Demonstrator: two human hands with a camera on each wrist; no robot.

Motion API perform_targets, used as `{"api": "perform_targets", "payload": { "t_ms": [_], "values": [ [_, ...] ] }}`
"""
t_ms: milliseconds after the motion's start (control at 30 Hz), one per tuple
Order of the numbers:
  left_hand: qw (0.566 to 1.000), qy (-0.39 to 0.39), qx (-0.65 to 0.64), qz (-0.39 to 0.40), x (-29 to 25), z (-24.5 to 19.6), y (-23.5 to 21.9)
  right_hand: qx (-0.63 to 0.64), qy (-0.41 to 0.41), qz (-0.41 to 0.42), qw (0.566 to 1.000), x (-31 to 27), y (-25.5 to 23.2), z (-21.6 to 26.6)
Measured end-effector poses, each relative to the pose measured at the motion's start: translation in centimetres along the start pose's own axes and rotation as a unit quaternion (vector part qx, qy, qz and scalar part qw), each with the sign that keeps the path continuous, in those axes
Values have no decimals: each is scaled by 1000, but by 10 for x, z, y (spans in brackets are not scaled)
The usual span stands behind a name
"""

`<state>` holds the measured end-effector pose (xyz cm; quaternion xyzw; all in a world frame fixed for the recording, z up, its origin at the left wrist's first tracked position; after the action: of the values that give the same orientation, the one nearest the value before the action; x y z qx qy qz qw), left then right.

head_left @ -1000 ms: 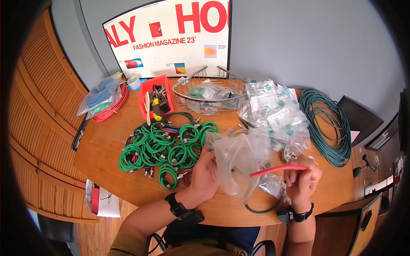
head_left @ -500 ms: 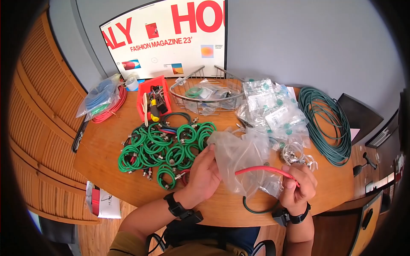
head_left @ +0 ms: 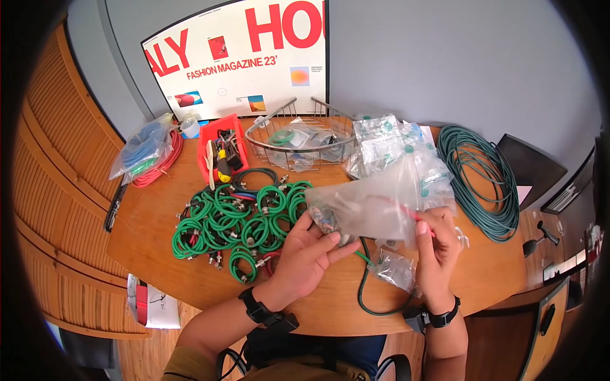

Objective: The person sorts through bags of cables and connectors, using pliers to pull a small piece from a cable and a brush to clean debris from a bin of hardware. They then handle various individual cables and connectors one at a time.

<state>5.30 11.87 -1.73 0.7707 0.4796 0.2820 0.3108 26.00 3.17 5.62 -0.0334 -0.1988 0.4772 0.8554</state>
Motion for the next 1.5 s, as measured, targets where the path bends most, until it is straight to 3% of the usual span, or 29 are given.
{"api": "perform_targets", "payload": {
  "t_ms": [267,400,500,600,667,833,1000,1033,1100,1167,1333,1500],
  "values": [
    [992,-9,121,-17,-2,-4,-8,135,106,35,985,13,4,-36],
    [987,-4,158,-16,-2,-8,-8,89,92,64,990,14,7,-35],
    [989,13,142,-46,0,-5,-14,70,139,31,987,13,1,-37],
    [992,12,120,-40,-2,-4,-14,120,104,-16,987,11,-4,-31],
    [995,0,94,-44,-4,-4,-9,103,29,-24,994,6,-4,-23],
    [999,-10,-13,-39,-3,1,-7,71,-59,9,996,1,-6,-7],
    [978,175,105,43,-2,-17,6,65,-111,-13,992,-5,-12,14],
    [978,172,106,45,1,-16,3,23,-96,30,995,-4,-6,16],
    [996,65,66,-12,8,0,-15,-19,-80,75,994,-5,1,15],
    [997,55,51,-28,9,1,-18,-19,-171,110,979,-12,8,27],
    [999,37,-2,-36,13,2,-13,-84,-283,71,953,-34,9,32],
    [997,-10,-3,-74,16,12,-37,-105,-328,75,936,-42,5,43]
  ]
}}
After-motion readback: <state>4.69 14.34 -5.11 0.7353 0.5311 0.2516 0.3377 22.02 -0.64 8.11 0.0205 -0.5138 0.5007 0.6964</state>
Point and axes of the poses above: each hand's wrist, its own x-axis towards the middle knuckle, its own y-axis out of the palm, z = x × y, the point moved 7 cm from there along x, towards the middle knuckle, and after that the axes turned 15 degrees about y, right-handed, at the moved point
